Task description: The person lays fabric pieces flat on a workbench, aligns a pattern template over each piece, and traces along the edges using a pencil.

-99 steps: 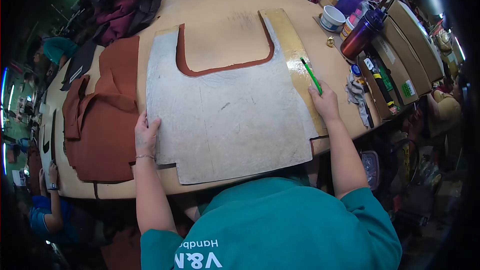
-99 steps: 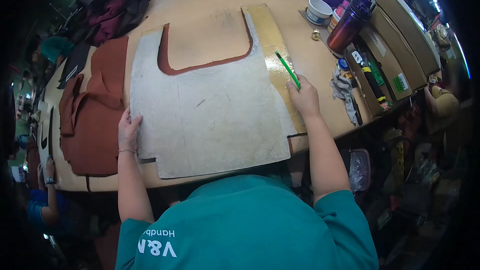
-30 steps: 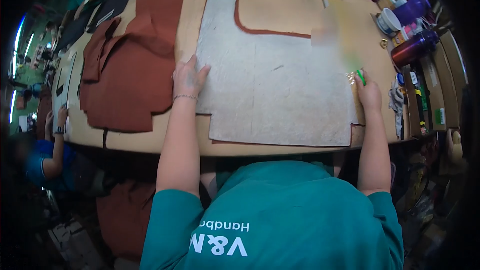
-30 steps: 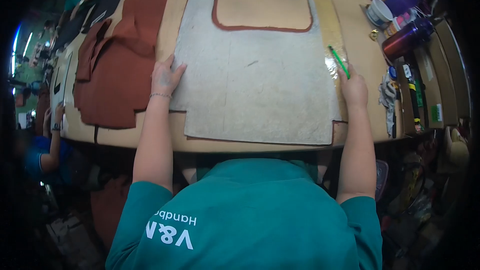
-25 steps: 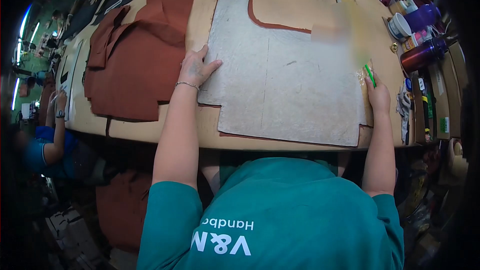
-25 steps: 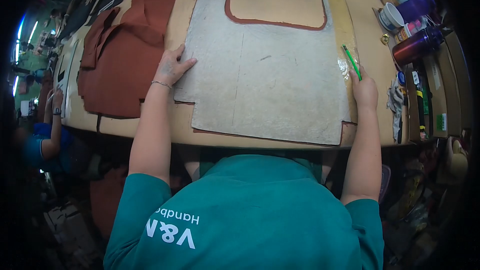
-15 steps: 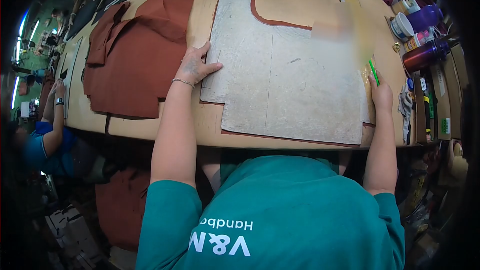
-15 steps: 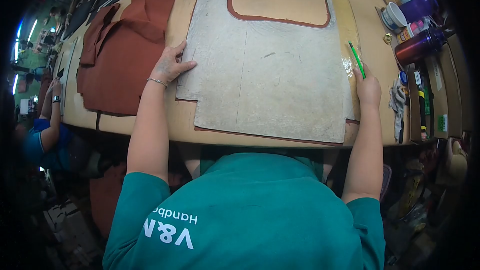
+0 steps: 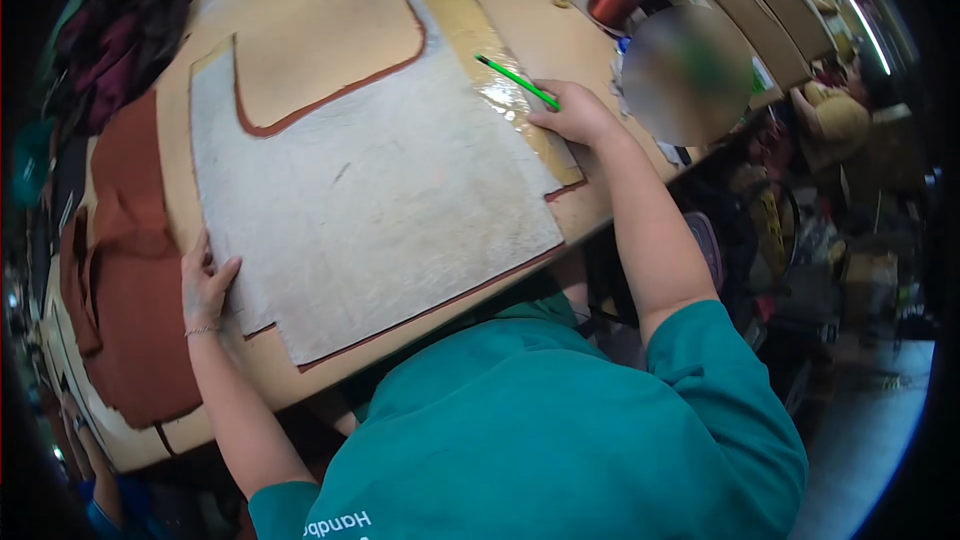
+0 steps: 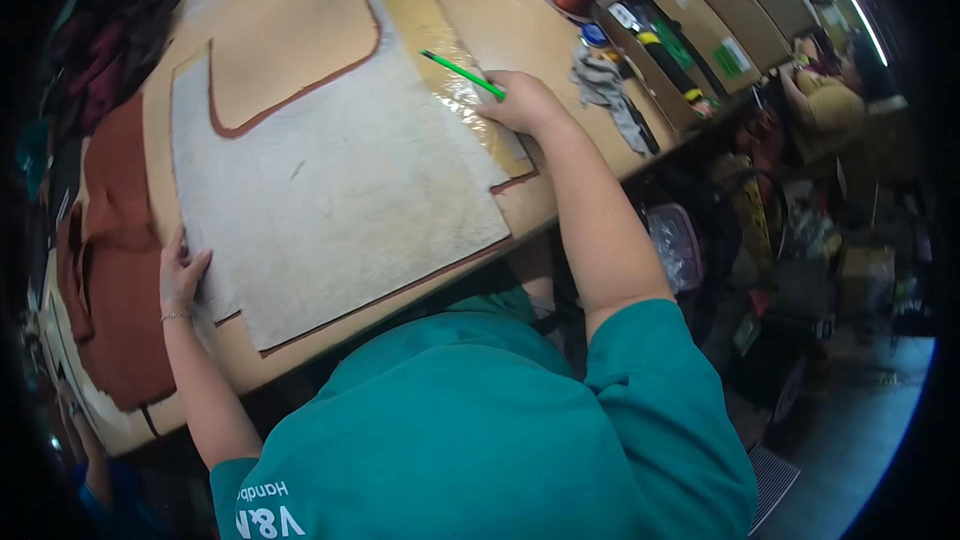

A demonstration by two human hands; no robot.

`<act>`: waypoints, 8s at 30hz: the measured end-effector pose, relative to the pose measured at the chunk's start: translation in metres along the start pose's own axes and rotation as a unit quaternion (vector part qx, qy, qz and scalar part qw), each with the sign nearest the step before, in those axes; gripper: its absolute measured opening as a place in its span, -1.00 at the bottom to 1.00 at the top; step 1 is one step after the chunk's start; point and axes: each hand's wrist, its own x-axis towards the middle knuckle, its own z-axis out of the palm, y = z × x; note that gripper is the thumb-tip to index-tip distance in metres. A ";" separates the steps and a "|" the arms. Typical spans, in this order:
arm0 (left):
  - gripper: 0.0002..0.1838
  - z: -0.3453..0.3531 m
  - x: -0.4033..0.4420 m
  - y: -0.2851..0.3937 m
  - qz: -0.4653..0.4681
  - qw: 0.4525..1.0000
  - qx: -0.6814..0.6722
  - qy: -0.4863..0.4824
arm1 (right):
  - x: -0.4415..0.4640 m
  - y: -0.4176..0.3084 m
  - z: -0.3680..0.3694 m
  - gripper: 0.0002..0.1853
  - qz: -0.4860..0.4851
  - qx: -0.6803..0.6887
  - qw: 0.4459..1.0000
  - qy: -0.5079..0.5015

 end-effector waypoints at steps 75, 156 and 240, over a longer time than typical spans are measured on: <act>-0.37 0.004 -0.083 0.037 0.151 0.975 0.159 0.035 | -0.050 -0.007 0.016 -0.75 0.107 0.676 0.703 0.195; -0.25 0.030 -0.100 0.082 0.017 0.960 0.235 -0.153 | -0.152 -0.225 0.176 -0.84 -0.300 0.420 0.852 -0.084; 0.02 0.000 -0.113 0.048 -0.005 0.963 0.233 -0.135 | -0.149 -0.260 0.192 -0.85 -0.271 0.466 0.832 -0.132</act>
